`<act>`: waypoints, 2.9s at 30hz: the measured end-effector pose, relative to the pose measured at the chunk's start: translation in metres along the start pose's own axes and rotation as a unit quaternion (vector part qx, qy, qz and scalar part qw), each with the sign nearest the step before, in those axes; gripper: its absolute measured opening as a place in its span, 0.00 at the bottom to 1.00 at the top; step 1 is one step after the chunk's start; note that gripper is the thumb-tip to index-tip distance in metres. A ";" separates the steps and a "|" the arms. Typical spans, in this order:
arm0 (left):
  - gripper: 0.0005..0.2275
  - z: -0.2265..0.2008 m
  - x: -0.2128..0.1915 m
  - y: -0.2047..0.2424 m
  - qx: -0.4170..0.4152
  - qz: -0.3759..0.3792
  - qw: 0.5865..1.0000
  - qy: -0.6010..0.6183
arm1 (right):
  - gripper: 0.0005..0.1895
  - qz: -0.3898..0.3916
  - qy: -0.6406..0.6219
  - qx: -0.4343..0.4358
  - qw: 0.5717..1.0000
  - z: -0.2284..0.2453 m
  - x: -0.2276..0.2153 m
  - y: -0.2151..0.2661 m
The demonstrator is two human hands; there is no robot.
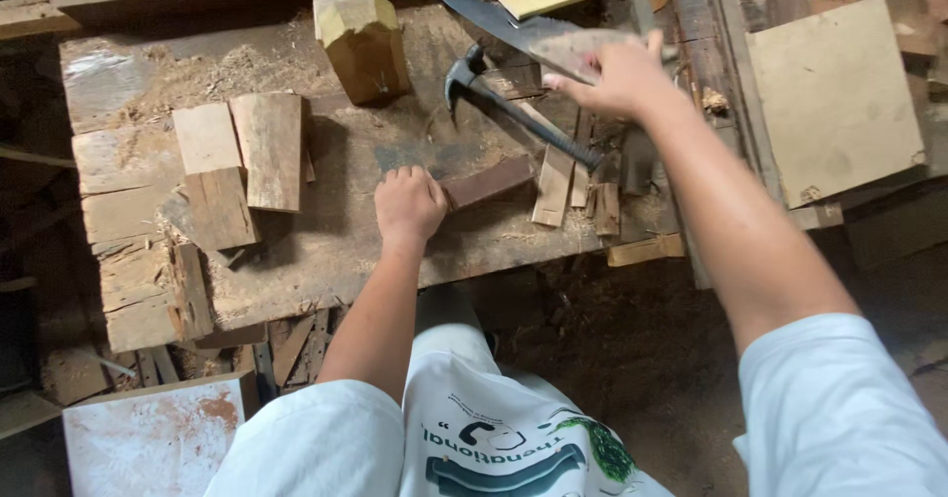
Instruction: The person hammers nails into small wooden blocks on a workbench, then uses a hand saw to cut a reddish-brown block. The person continues hammering nails into the cut pieces.
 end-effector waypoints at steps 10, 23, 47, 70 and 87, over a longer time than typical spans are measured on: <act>0.10 0.007 0.002 0.003 -0.019 0.018 1.000 0.008 | 0.27 0.002 0.064 0.062 0.996 0.017 -0.018 -0.013; 0.10 0.009 0.002 0.004 -0.025 -0.020 0.999 0.025 | 0.22 -0.074 0.031 0.095 0.992 0.083 0.069 0.089; 0.09 0.039 -0.006 0.022 -0.095 -0.122 0.987 0.038 | 0.22 0.030 -0.702 0.082 0.706 0.122 0.196 0.320; 0.14 0.029 0.010 0.018 -0.067 0.060 0.995 -0.052 | 0.24 0.071 -0.713 0.211 0.665 0.147 0.233 0.325; 0.13 0.010 0.032 0.009 0.012 0.039 0.999 -0.012 | 0.29 -0.013 -0.590 0.336 0.734 0.163 0.235 0.318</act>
Point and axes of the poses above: each hand's wrist, its own y-axis away from the middle knuckle, its own x-axis out of the palm, z = x × y, the point moved 9 cm from there along -y, towards the middle knuckle, and after that the axes turned 3 degrees about -y, right-handed, at the moved point
